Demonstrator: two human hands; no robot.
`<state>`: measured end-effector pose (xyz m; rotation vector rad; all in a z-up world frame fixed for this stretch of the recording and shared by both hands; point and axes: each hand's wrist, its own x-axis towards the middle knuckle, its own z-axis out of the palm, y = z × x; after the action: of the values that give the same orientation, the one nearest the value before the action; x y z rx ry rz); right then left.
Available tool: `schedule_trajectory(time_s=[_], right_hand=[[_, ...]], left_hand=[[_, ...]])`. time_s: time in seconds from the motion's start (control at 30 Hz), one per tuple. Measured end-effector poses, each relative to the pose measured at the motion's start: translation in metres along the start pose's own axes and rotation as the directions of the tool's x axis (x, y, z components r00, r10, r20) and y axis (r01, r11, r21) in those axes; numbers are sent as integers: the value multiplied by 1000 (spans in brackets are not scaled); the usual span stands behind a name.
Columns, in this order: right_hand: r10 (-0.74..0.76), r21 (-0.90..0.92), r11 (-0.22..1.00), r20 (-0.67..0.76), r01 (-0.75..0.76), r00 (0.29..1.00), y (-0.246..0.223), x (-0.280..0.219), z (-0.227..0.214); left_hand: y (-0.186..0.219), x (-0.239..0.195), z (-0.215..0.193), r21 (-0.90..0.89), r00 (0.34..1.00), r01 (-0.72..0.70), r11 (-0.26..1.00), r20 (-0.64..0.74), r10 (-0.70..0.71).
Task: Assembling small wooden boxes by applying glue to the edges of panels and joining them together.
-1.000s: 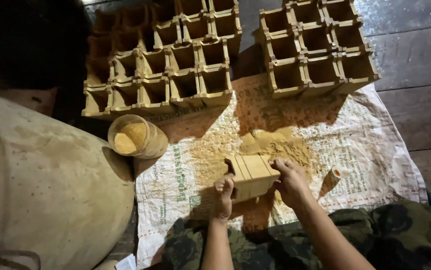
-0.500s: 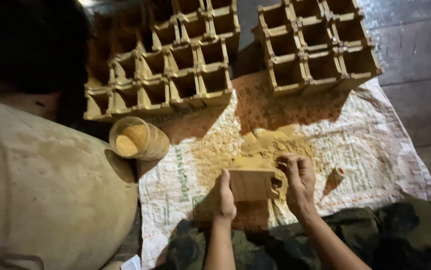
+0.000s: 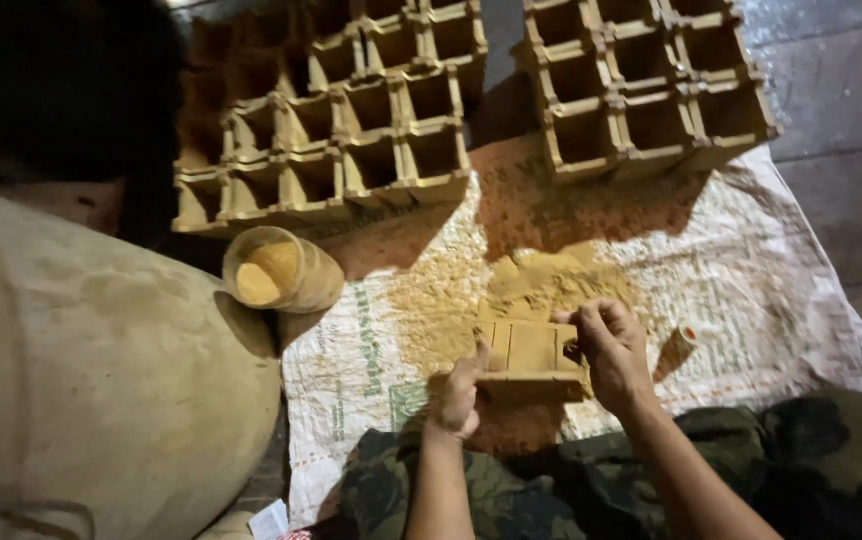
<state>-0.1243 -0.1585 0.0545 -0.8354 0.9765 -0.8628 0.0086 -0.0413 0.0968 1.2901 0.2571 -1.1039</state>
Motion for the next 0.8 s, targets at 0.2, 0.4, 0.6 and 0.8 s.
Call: schedule_trajectory(time_s=[0.2,0.4,0.6,0.8], right_hand=[[-114,-128,985,-9,112,993,-13,-3,-33],[-100,-221,968,100,121,990,-12,-7,-39],[-141,-307,935,138,178,980,-16,-16,-19],[67,-155,986,79,-54,995,-33,-16,-15]], left_hand=[[-105,132,-109,271,884,-56,961,460,-78],[-82,103,-88,309,920,-129,942,392,-3],[-38,56,-43,294,885,-185,938,464,29],[-64,92,-88,346,917,-236,908,388,91]])
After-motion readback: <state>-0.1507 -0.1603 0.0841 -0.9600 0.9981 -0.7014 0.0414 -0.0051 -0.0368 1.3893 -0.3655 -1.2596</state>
